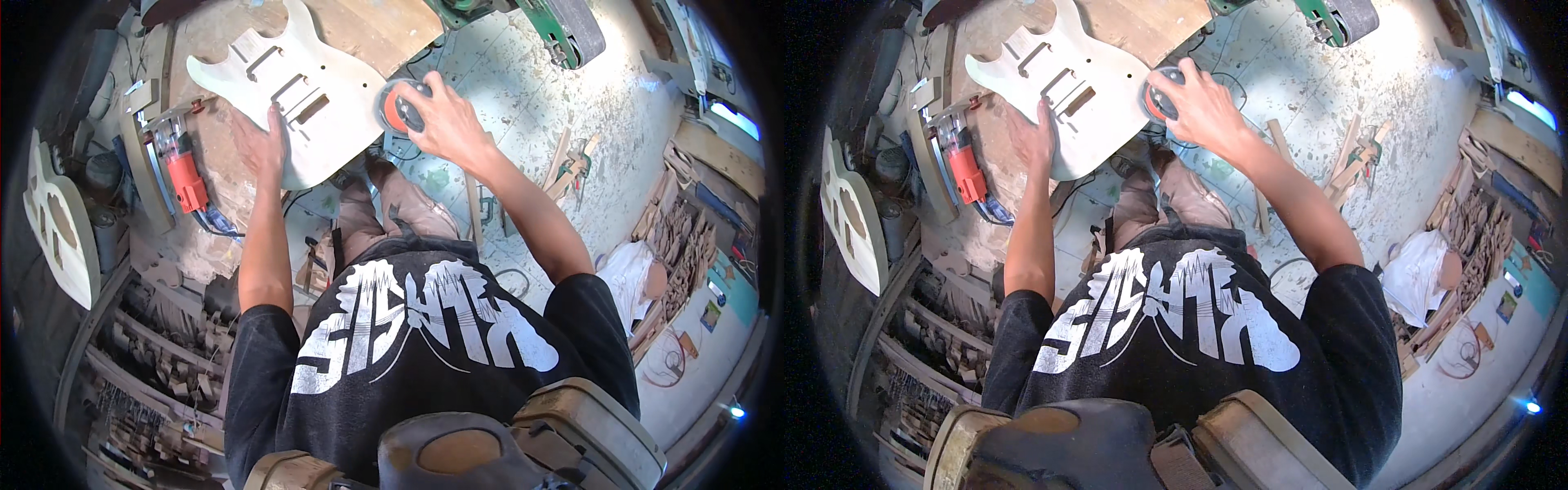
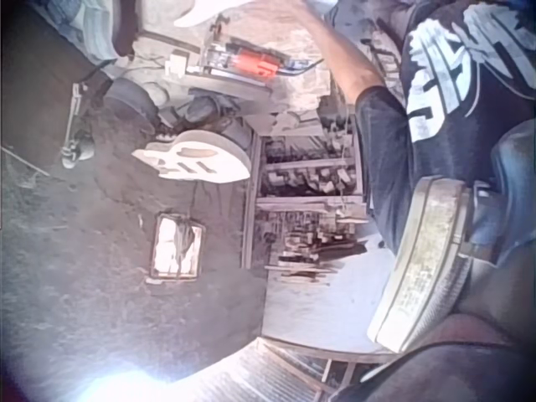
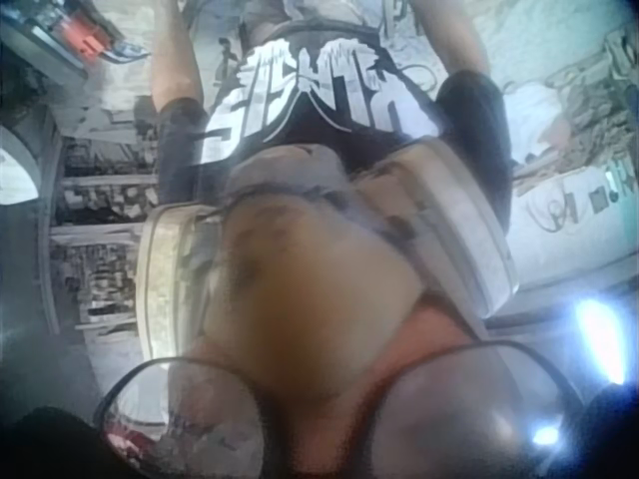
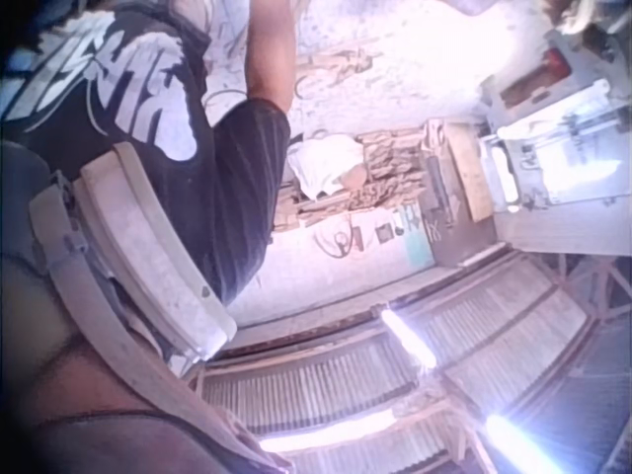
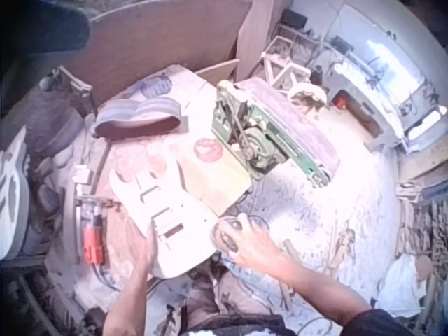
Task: The person picks up a wooden guitar body, turns it over by hand, and then sands the surface using an orbital sander.
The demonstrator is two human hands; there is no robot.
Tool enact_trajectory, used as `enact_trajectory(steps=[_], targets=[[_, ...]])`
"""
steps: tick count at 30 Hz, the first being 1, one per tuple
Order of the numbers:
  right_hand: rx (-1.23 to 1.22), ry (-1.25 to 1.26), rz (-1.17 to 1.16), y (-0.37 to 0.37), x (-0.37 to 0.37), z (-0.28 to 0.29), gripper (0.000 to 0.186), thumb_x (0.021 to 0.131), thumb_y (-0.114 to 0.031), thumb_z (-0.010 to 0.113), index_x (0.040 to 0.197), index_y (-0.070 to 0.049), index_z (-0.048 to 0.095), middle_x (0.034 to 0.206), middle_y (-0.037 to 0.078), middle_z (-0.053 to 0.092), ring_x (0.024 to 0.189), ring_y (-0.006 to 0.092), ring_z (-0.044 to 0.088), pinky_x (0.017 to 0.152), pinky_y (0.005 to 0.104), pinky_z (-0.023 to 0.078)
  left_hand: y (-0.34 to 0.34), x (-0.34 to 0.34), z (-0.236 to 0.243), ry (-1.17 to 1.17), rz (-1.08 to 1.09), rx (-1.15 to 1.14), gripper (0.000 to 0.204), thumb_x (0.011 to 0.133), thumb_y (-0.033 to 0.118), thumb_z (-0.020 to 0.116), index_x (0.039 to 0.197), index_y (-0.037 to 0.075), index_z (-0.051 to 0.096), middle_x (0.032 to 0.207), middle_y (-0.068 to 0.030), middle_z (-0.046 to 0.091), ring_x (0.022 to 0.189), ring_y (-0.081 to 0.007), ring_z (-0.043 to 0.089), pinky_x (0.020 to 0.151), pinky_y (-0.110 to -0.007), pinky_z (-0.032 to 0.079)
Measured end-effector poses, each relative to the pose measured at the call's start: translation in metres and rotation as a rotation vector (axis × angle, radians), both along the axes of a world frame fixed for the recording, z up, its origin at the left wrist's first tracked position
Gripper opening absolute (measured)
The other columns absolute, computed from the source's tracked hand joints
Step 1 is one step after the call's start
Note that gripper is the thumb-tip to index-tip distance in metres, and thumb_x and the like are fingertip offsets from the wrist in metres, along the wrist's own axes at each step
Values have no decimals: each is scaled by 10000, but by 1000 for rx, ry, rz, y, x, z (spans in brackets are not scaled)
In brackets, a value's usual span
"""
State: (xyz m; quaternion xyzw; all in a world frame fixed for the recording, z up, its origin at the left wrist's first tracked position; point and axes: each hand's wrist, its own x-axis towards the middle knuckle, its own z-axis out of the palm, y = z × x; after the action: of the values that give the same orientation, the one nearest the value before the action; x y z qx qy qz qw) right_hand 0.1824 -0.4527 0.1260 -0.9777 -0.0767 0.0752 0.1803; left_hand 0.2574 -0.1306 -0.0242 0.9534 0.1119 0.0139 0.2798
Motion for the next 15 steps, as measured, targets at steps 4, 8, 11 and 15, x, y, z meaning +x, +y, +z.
enact_trajectory(steps=[4,8,11,15], targets=[[8,70,-28,-2,-23,3,692,747,-113,785,1376,-249,532,1181,187,498,965,455,675,783,539,607,2,0,-2,12,-1,30,976,956,583,623,1634,-22,267,1643,-274,364,1505,-431,370,1243,-475,296],[33,9,-23,21,-14,4,695,740,-108,790,1372,-251,536,1195,188,499,968,455,673,787,537,611,0,1,4,-5,-28,-16,991,940,576,647,1619,-43,278,1634,-281,369,1503,-429,365,1244,-477,294],[37,19,-17,26,-19,1,699,735,-105,792,1369,-253,539,1188,187,497,987,456,667,785,539,613,-3,0,12,11,-16,-46,989,932,573,655,1616,-40,285,1628,-277,374,1503,-420,367,1240,-472,300],[30,91,-30,24,-49,9,671,733,-115,809,1343,-234,559,1181,181,498,1020,442,663,769,523,616,-2,-2,10,-12,-20,-26,990,929,576,658,1614,-37,289,1624,-277,379,1501,-422,369,1233,-471,311]])
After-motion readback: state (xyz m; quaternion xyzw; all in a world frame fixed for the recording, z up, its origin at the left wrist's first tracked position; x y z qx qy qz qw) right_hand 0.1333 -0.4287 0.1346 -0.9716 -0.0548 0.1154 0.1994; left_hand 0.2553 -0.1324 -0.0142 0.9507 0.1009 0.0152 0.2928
